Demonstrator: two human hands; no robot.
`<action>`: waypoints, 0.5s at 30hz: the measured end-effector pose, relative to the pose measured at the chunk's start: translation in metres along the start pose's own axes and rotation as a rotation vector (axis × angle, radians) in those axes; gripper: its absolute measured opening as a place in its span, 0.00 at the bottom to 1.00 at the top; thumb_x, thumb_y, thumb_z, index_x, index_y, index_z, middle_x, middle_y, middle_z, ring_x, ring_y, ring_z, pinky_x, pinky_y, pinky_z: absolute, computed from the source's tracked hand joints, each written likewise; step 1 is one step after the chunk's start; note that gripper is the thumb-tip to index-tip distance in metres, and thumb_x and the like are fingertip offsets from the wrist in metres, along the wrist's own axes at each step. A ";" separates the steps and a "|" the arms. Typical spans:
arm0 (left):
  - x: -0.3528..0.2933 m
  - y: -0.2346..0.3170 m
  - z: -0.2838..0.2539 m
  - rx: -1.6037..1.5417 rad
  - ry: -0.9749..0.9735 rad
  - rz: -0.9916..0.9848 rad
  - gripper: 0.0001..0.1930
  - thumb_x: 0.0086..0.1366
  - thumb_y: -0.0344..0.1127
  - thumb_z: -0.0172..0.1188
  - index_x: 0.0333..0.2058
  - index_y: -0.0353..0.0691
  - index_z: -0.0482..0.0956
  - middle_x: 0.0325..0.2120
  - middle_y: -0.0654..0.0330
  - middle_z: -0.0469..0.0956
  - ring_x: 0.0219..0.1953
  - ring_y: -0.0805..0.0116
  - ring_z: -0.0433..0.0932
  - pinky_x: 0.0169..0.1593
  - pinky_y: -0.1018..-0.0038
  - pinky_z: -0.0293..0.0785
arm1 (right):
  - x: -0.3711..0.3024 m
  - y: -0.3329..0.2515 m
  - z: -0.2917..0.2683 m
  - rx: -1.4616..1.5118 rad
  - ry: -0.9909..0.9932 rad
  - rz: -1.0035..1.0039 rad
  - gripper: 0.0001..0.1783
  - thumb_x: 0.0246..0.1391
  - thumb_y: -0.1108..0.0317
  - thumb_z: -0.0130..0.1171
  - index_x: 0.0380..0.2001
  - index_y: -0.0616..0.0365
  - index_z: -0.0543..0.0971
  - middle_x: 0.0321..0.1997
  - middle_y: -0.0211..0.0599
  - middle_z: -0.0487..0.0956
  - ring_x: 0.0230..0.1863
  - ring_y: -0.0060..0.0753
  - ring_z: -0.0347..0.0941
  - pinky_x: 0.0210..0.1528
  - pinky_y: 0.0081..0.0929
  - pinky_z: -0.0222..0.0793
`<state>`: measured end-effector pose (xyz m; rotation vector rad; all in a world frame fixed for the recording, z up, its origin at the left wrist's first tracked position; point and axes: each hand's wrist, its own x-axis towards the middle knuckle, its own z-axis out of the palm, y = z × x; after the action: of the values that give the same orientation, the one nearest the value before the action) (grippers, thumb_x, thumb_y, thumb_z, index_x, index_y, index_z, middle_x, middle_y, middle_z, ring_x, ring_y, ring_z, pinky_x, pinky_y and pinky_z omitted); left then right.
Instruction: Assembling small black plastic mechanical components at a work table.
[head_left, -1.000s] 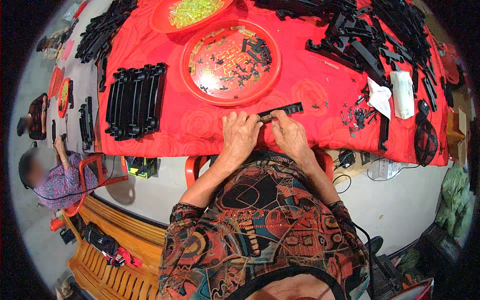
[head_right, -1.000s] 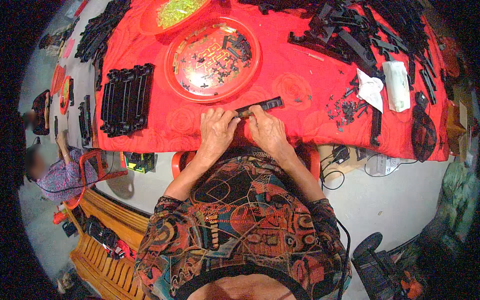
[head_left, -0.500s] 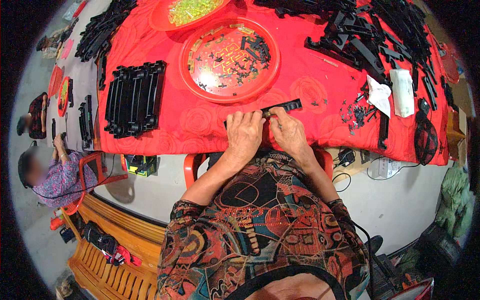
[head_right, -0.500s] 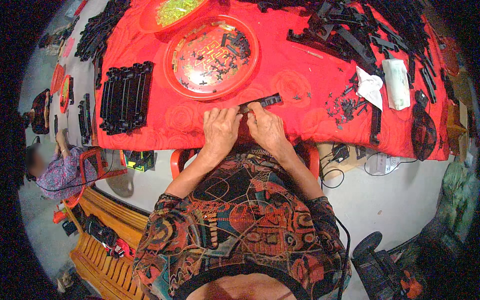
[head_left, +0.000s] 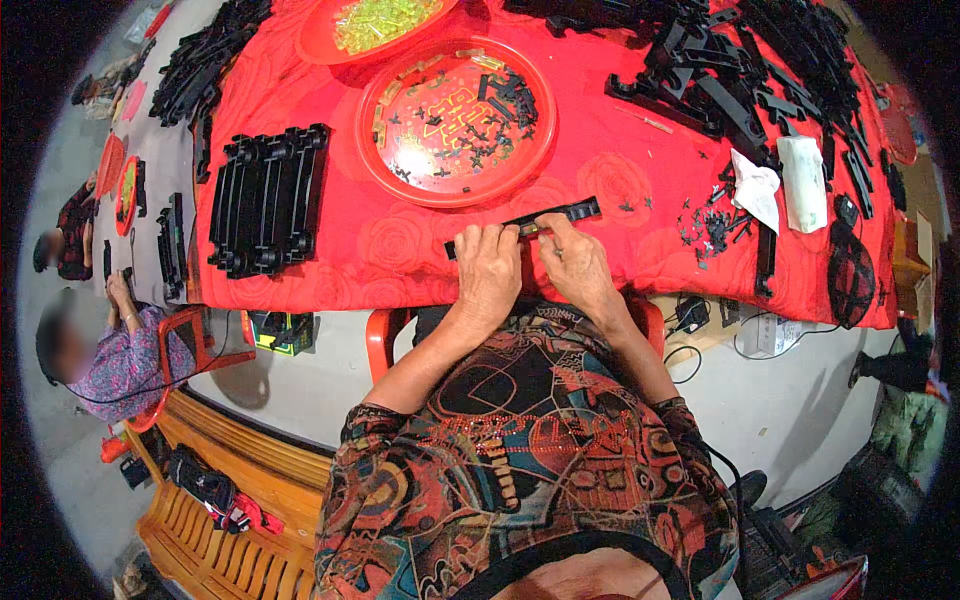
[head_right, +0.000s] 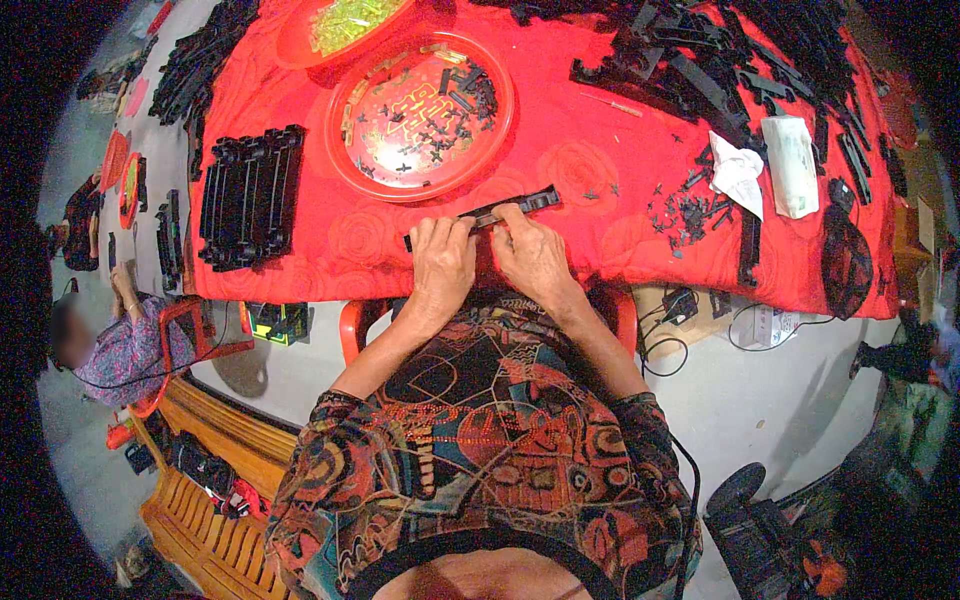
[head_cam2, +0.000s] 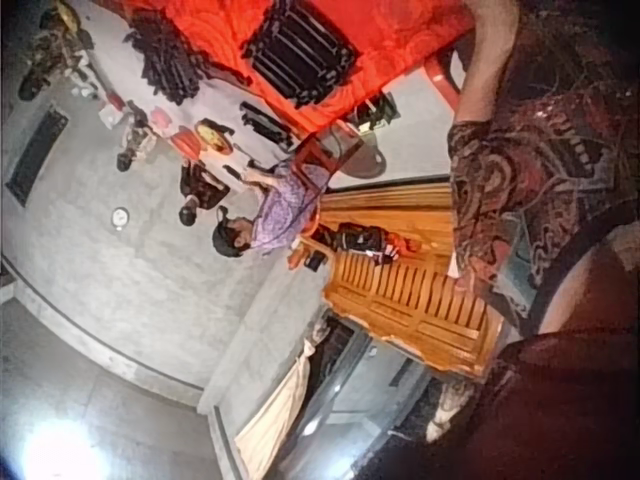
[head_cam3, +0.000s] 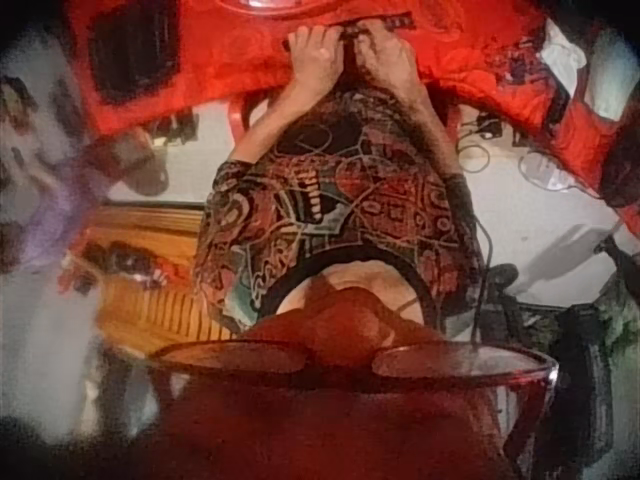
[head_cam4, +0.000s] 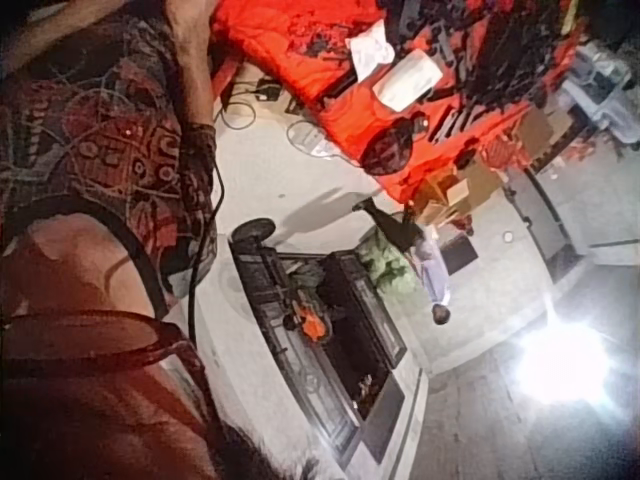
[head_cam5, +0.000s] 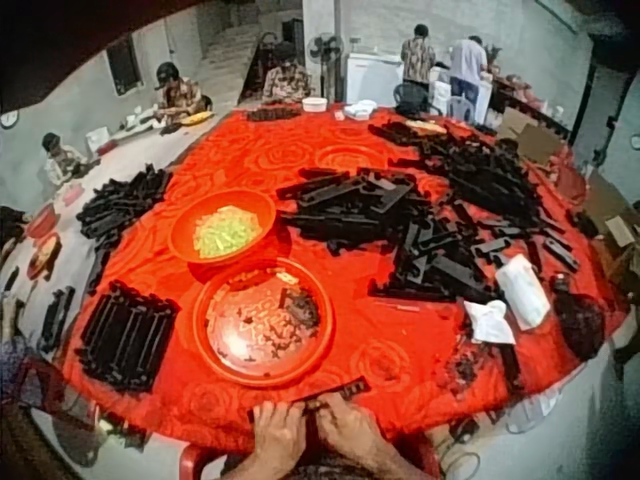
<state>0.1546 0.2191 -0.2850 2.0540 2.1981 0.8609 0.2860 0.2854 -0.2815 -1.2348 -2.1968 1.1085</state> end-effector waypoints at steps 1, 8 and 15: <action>0.001 0.000 -0.001 -0.038 0.027 -0.009 0.13 0.46 0.23 0.59 0.35 0.35 0.74 0.27 0.56 0.70 0.30 0.57 0.67 0.35 0.64 0.60 | 0.001 0.000 -0.001 -0.009 -0.008 0.008 0.12 0.52 0.72 0.51 0.40 0.63 0.70 0.28 0.54 0.76 0.30 0.51 0.75 0.29 0.38 0.69; -0.008 -0.001 0.002 -0.099 0.061 -0.014 0.15 0.47 0.22 0.57 0.37 0.34 0.73 0.32 0.54 0.73 0.35 0.56 0.69 0.38 0.64 0.62 | -0.001 0.001 0.002 0.074 0.019 0.019 0.13 0.51 0.70 0.51 0.41 0.61 0.70 0.25 0.55 0.75 0.30 0.57 0.73 0.31 0.47 0.67; -0.011 -0.003 0.002 -0.074 0.029 0.015 0.17 0.48 0.21 0.55 0.40 0.32 0.73 0.35 0.51 0.73 0.37 0.55 0.70 0.41 0.63 0.63 | -0.002 0.002 0.000 0.050 -0.030 0.051 0.14 0.51 0.70 0.50 0.42 0.61 0.70 0.24 0.57 0.74 0.30 0.59 0.72 0.30 0.48 0.66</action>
<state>0.1545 0.2094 -0.2913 2.0402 2.1329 0.9638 0.2886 0.2845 -0.2831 -1.2667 -2.1571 1.2023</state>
